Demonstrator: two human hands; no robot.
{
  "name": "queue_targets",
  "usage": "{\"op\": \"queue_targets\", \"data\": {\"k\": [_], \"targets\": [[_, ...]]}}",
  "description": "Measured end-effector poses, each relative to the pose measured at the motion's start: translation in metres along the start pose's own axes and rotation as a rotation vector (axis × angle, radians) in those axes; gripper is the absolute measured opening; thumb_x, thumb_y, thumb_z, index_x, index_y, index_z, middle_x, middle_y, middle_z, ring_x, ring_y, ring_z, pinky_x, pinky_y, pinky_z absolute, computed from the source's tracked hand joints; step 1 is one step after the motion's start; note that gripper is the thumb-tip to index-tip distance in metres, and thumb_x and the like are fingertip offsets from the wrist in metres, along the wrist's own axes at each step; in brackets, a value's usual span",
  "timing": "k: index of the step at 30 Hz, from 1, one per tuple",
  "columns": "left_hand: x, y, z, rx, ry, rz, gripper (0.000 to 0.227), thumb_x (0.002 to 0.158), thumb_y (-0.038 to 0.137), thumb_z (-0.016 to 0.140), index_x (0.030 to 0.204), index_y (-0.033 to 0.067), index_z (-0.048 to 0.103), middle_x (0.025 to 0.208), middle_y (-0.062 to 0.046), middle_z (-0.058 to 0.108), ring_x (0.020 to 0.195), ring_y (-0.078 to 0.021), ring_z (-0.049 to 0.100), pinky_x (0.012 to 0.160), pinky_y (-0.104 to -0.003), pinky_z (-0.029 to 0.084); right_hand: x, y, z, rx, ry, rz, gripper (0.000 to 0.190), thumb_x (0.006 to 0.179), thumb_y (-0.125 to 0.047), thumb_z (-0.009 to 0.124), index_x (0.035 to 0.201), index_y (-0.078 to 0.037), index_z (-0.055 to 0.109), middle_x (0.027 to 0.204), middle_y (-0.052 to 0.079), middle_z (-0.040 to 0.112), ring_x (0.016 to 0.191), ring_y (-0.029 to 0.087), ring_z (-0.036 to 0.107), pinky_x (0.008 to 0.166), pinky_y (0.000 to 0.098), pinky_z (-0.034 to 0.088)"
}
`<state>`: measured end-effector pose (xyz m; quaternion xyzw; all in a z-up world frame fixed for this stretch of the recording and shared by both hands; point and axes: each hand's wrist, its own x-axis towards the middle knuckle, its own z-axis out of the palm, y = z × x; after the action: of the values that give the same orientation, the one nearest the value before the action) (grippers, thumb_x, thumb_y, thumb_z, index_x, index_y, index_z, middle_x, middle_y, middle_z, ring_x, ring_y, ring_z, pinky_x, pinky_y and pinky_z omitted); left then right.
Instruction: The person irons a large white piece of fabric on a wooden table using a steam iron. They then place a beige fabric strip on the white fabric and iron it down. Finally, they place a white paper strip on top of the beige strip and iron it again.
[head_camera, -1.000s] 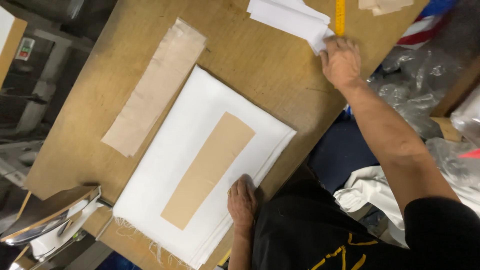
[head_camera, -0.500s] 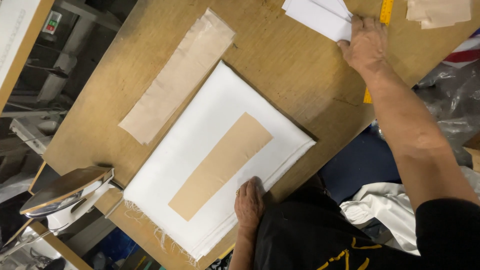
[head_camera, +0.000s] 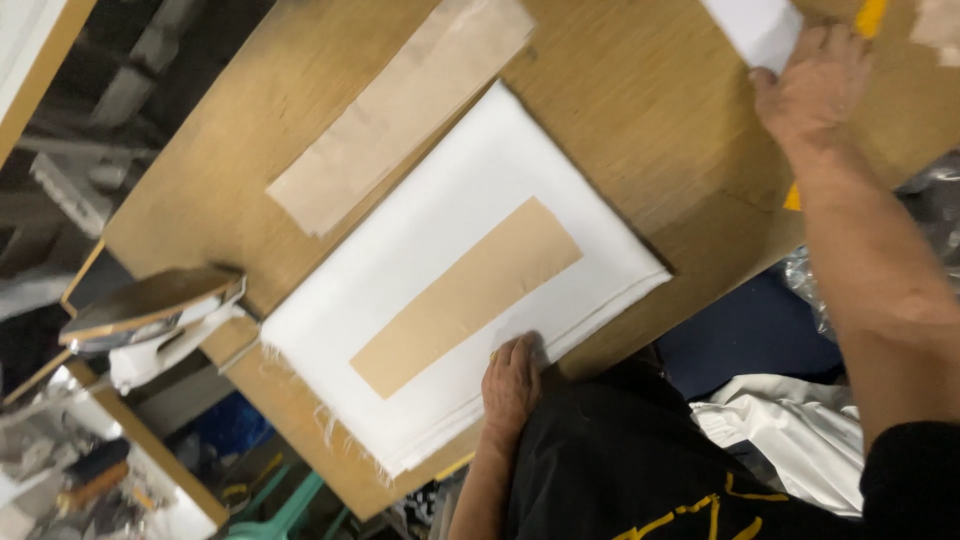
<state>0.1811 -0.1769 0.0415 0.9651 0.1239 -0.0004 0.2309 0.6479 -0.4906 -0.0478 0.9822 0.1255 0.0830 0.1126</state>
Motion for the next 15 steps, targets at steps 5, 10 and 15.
{"op": "queue_targets", "data": {"k": [5, 10, 15], "targets": [[0.004, 0.004, -0.012, -0.123, -0.061, -0.025, 0.033, 0.097, 0.012, 0.057, 0.129, 0.0093, 0.064, 0.118, -0.011, 0.069, 0.101, -0.0309, 0.068, 0.085, -0.039, 0.056, -0.021, -0.053, -0.118, 0.667, -0.189, -0.048, 0.048, 0.113, -0.022, 0.067, 0.150, 0.007, 0.054, 0.139, 0.040, 0.050, 0.128, 0.054, 0.034, 0.101, 0.0651, 0.034], [0.005, 0.002, -0.010, -0.132, -0.029, -0.011, 0.030, 0.099, 0.012, 0.056, 0.128, 0.0102, 0.065, 0.116, -0.009, 0.069, 0.097, -0.0291, 0.069, 0.081, -0.038, 0.057, -0.111, -0.067, -0.317, 1.238, -0.214, -0.263, 0.039, 0.111, -0.008, 0.051, 0.148, 0.005, 0.055, 0.118, 0.020, 0.067, 0.082, 0.021, 0.062, 0.076, 0.0350, 0.052], [0.003, -0.005, -0.011, -0.080, -0.038, 0.027, 0.022, 0.100, 0.022, 0.052, 0.112, 0.0109, 0.067, 0.101, -0.007, 0.064, 0.093, -0.0275, 0.072, 0.079, -0.036, 0.058, -0.210, -0.054, -0.460, 1.368, -0.102, -0.344, 0.029, 0.109, 0.001, 0.050, 0.135, 0.006, 0.060, 0.107, 0.016, 0.071, 0.095, 0.023, 0.071, 0.095, 0.0382, 0.059]]}}
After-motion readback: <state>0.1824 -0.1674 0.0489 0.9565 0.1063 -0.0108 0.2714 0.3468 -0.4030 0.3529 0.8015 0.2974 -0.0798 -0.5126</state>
